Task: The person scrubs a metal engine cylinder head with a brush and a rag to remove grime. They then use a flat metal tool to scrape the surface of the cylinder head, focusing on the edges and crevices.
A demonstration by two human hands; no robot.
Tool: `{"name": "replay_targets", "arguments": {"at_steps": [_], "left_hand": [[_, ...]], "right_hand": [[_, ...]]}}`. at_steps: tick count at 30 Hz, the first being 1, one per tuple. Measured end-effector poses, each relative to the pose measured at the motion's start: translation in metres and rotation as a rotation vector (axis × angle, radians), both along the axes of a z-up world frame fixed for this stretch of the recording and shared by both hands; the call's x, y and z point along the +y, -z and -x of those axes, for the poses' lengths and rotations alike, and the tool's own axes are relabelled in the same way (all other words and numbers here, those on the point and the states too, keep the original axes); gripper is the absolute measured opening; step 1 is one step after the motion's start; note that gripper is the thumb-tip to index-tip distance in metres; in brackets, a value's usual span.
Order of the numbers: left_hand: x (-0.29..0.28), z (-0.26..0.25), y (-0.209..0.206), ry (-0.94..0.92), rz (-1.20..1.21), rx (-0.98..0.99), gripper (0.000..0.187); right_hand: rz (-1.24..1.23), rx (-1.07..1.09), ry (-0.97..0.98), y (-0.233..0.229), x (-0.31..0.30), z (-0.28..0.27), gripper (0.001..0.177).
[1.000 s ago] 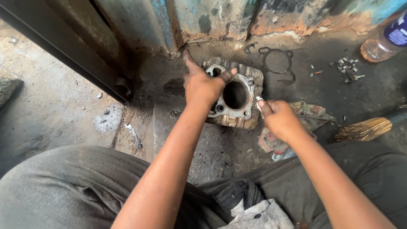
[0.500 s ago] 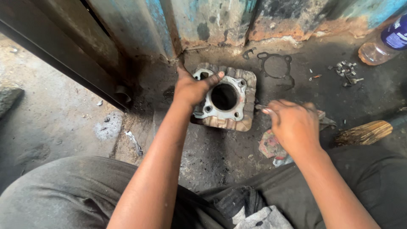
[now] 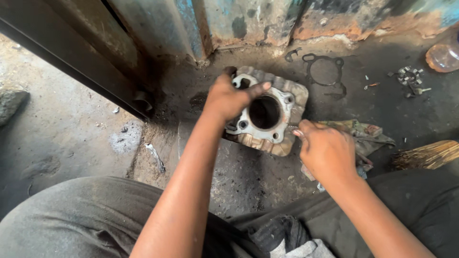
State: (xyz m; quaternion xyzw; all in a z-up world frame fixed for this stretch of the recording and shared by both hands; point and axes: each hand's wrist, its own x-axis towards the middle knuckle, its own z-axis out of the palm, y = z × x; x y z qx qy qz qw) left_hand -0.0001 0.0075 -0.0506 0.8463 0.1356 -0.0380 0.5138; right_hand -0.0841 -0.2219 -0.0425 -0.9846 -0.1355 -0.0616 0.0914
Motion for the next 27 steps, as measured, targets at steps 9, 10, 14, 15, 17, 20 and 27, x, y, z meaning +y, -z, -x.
{"name": "replay_targets", "arguments": {"at_steps": [9, 10, 14, 15, 17, 20, 27], "left_hand": [[-0.036, 0.010, -0.019, -0.182, -0.213, 0.010, 0.097], [-0.035, 0.009, -0.018, -0.177, -0.198, 0.004, 0.097], [-0.025, 0.014, -0.010, -0.179, -0.153, -0.006, 0.095], [-0.021, 0.015, -0.011, -0.182, -0.147, -0.009, 0.095], [-0.019, 0.013, -0.015, -0.189, -0.128, -0.020, 0.098], [-0.022, 0.013, -0.014, -0.143, -0.131, -0.008, 0.099], [-0.024, 0.011, -0.013, -0.103, -0.147, -0.039, 0.103]], "right_hand": [[-1.126, 0.864, 0.526, 0.064, -0.049, -0.021, 0.020], [-1.207, 0.940, 0.493, 0.059, -0.066, -0.024, 0.019], [-0.366, 0.120, 0.242, 0.026, -0.081, -0.022, 0.016], [-0.110, -0.100, 0.167, 0.015, -0.078, -0.019, 0.015], [0.028, -0.271, 0.086, -0.007, -0.067, -0.016, 0.014], [0.023, -0.195, -0.007, -0.020, -0.050, -0.003, 0.012], [0.077, -0.029, 0.002, -0.011, -0.028, -0.004, 0.014]]}}
